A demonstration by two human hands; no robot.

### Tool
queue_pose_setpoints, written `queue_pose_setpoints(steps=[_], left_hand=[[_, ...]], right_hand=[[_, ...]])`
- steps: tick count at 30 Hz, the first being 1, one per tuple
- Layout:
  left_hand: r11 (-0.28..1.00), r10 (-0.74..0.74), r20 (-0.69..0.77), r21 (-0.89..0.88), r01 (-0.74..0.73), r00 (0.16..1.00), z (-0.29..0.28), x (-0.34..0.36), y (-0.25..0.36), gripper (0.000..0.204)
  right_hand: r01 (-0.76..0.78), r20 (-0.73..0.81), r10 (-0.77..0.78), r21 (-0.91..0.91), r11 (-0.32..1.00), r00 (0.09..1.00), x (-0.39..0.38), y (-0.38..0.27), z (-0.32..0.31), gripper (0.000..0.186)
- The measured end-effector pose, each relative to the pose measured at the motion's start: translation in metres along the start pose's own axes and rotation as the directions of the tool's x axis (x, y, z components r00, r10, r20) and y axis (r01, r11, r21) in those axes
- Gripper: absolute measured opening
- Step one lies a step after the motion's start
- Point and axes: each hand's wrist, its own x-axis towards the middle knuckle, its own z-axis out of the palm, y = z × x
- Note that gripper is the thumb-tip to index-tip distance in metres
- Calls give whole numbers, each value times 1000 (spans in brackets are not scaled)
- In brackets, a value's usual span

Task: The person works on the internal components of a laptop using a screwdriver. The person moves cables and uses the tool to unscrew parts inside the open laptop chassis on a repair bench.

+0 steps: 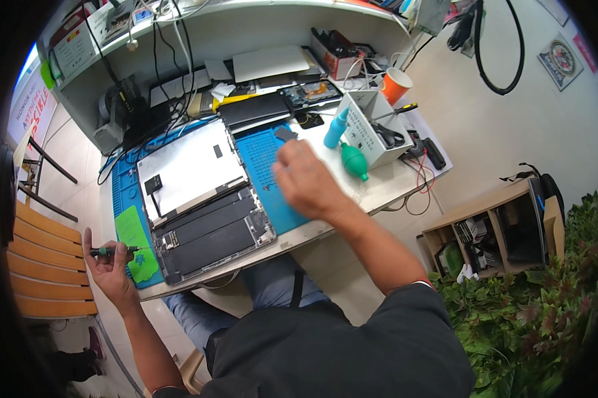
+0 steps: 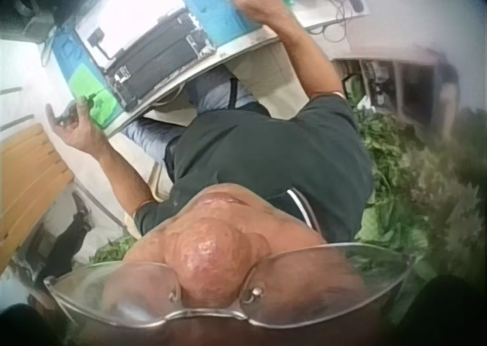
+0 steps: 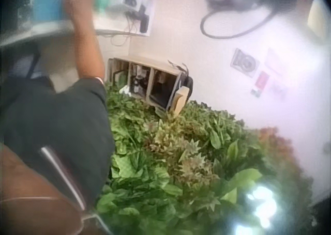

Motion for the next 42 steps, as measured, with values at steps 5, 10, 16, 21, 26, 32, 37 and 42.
queue_pose_setpoints(steps=[5,10,16,21,26,32,37,42], left_hand=[[1000,-10,-19,8,10,1000,3,0,-1,83],[1000,-8,-44,12,8,999,2,0,-1,83],[999,-6,-38,47,8,999,0,0,-2,85],[999,-7,-39,44,8,999,5,1,-2,86],[999,-5,-22,38,6,1000,4,0,-4,86],[999,-36,-106,26,39,994,1,-2,3,77],[995,-99,51,-11,99,994,-10,4,25,66],[929,-370,352,111,354,860,-21,10,54,45]], right_hand=[[-39,84,53,-153,987,995,3,62,-33,10],[55,143,-30,-169,984,989,22,75,-16,9],[104,235,-49,-228,968,971,45,85,0,7],[129,308,-44,-260,957,950,51,90,1,10],[127,322,-53,-214,969,945,55,92,-1,13],[167,239,-125,-162,973,963,56,104,3,21],[161,67,-153,-132,978,986,35,35,-14,11],[261,100,-267,75,963,958,-4,-21,9,15]])
